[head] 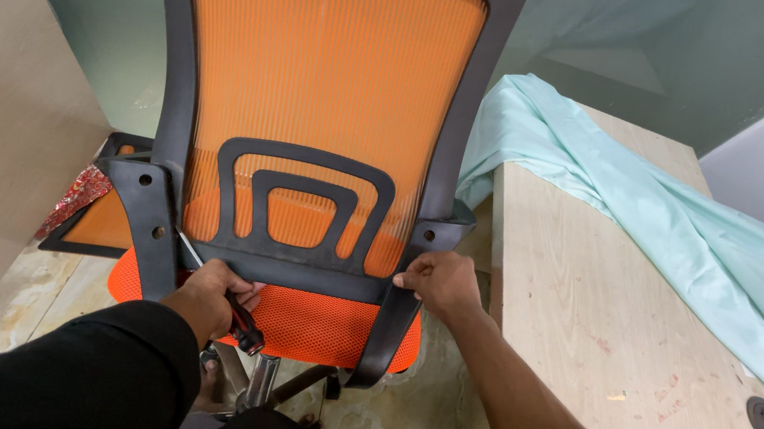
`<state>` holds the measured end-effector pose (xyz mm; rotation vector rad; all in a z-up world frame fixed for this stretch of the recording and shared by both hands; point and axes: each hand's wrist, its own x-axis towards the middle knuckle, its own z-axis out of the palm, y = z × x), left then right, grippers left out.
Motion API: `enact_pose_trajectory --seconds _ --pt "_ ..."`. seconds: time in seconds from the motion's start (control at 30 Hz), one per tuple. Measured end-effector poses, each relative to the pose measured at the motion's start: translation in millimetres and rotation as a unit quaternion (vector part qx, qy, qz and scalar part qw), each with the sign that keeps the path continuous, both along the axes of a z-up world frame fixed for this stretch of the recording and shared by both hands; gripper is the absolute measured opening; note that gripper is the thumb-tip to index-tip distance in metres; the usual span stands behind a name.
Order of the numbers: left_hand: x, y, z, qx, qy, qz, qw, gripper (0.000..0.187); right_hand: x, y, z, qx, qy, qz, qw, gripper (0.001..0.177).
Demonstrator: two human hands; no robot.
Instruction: The person uses a screwdriver to tighten screws on the back of an orange mesh office chair, securing the frame to the seat. The person holds the chair steady with one hand while turning the screwdriver with the other.
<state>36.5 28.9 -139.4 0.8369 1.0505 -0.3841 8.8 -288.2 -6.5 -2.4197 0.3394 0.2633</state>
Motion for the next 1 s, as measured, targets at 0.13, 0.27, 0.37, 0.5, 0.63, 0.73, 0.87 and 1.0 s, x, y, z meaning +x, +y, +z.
enact_pose_trajectory --seconds 0.13,0.27,0.37,0.5,0.63,0.73,0.87,1.0 --pt "-0.6 -1.0 7.0 0.014 0.008 -0.006 1.000 0.022 -0.4 -7.2 -3.1 0.000 -0.010 0.029 1.000 0.023" --pt "-2.5 -3.4 10.9 0.010 0.009 0.004 1.000 0.021 -4.6 -4.8 -15.6 -0.021 -0.077 0.042 0.996 0.025" --pt "-4.1 -0.9 8.9 0.015 0.003 0.001 1.000 0.020 2.2 -2.3 -18.1 -0.040 -0.041 -0.043 0.997 0.036" --pt "-0.6 -1.9 3.1 0.015 0.000 -0.009 1.000 0.019 12.5 -0.4 -12.9 0.069 0.059 -0.196 0.976 0.044" --pt "5.1 -2.2 -3.0 0.009 -0.013 -0.009 1.000 0.022 3.8 8.2 -17.8 -0.038 -0.030 -0.086 0.995 0.028" --pt "2.9 -1.7 -5.7 0.010 0.000 0.003 1.000 0.020 -4.0 12.0 -25.1 -0.096 -0.094 -0.013 0.991 0.016" --pt "6.2 -4.9 -4.7 0.015 0.010 0.013 1.000 0.021 -7.1 10.6 -30.3 -0.208 -0.185 0.116 0.953 0.006" --pt "3.5 -1.5 -6.2 0.009 -0.001 0.000 1.000 0.021 -12.1 12.1 -29.2 -0.216 -0.237 0.161 0.933 0.010"
